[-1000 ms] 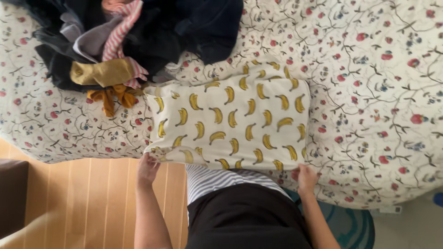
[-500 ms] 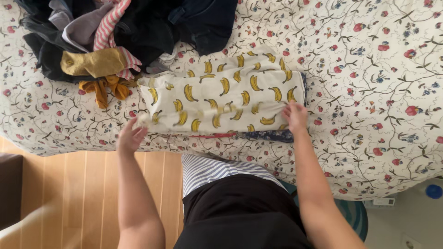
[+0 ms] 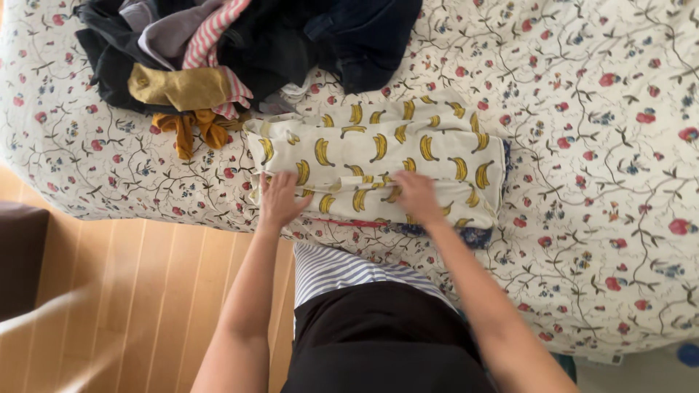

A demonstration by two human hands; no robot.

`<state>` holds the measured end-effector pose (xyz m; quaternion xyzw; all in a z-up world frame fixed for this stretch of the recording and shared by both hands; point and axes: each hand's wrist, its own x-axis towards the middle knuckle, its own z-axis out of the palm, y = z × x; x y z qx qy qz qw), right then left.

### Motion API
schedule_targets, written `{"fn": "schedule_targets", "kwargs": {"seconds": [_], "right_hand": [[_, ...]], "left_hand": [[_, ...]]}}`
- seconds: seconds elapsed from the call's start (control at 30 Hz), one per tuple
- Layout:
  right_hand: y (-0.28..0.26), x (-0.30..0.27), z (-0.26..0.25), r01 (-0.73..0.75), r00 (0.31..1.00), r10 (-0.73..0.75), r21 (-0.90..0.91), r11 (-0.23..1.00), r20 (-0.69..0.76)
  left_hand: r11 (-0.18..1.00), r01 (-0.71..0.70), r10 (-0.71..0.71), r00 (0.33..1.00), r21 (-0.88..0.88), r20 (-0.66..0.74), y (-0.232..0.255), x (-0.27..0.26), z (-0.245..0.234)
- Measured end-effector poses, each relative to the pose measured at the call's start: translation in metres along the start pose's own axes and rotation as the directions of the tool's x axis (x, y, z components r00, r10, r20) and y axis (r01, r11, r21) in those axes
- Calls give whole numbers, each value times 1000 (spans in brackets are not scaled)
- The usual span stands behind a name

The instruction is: The person empties a laundry basket onto a bed and folds several items of clothing one by one, including a blue floral garment, red shorts, and a white banana-patterned garment. The folded items are stacked on the bed.

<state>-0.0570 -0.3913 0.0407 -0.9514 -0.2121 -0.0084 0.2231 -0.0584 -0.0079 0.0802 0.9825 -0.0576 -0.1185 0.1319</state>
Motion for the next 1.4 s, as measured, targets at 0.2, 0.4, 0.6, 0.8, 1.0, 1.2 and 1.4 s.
{"fn": "schedule_targets", "kwargs": {"seconds": [0.2,0.4,0.6,0.8,1.0,1.2,1.4], "right_hand": [[-44,64,29,-6,982,-22,149,989,186],[-25,113,31,-344,861,89,445,827,500],[32,155,22,-166,983,177,180,970,-45],[161,174,14,-321,946,293,-278,905,-137],[195,183,21,-201,968,249,-597,776,-2],[190,156,-52,-369,924,232,-541,756,-305],[129,60,-116,-458,782,227,-288,841,-580]], "left_hand": [[990,134,-112,920,-34,375,-30,11,-21],[953,267,-171,867,-146,468,-110,12,-15],[828,556,-528,817,-75,233,-179,17,1],[850,315,-435,872,-421,-226,-153,84,34],[735,122,-221,973,-668,-66,-132,148,19],[839,323,-293,946,-438,137,-131,135,-48],[886,55,-238,906,-460,-350,-140,87,-57]]}}
